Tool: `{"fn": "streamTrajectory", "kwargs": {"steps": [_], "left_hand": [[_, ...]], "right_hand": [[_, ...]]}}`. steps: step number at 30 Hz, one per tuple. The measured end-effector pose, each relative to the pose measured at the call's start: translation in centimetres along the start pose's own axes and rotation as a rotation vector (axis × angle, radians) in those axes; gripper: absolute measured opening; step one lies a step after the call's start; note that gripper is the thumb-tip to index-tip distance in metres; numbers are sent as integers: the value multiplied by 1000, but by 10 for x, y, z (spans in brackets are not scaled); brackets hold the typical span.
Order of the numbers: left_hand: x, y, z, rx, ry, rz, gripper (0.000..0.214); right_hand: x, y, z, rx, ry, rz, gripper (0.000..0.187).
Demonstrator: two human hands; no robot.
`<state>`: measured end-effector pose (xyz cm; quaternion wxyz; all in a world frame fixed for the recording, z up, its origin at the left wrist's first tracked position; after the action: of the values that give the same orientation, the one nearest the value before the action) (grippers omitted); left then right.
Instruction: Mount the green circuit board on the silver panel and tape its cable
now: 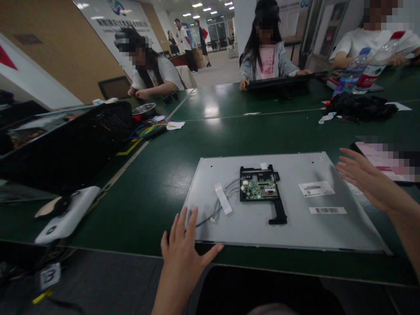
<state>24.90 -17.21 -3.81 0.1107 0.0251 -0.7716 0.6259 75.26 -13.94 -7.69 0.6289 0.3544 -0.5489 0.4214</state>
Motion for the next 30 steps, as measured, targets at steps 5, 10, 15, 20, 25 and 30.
{"fn": "streamTrajectory", "kwargs": {"steps": [5, 10, 15, 20, 25, 30], "left_hand": [[7, -2, -5, 6, 16, -27, 83], [24, 6, -11, 63, -12, -54, 77], [41, 4, -8, 61, -99, -101, 70], [41, -8, 4, -20, -105, -91, 50], [0, -23, 21, -122, 32, 3, 38], [-58, -32, 35, -122, 161, 75, 43]], "right_hand": [[0, 5, 1, 19, 38, -33, 68], [4, 27, 8, 108, 21, -50, 69], [8, 53, 18, 225, -18, 73, 73], [2, 80, 28, 401, -72, 248, 86], [0, 106, 40, 528, -243, 570, 76], [2, 123, 53, 547, -425, 781, 71]]}}
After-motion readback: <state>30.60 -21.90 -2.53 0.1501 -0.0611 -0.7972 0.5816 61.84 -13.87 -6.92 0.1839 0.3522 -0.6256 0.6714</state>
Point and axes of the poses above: each hand's wrist, its own z-axis away from the middle knuckle, its own y-axis out of the palm, x = y × z, the point moved 10 cm from there along -z, towards the middle knuckle, and after that the axes turned 13 degrees about -z, right-handed, at the moved point
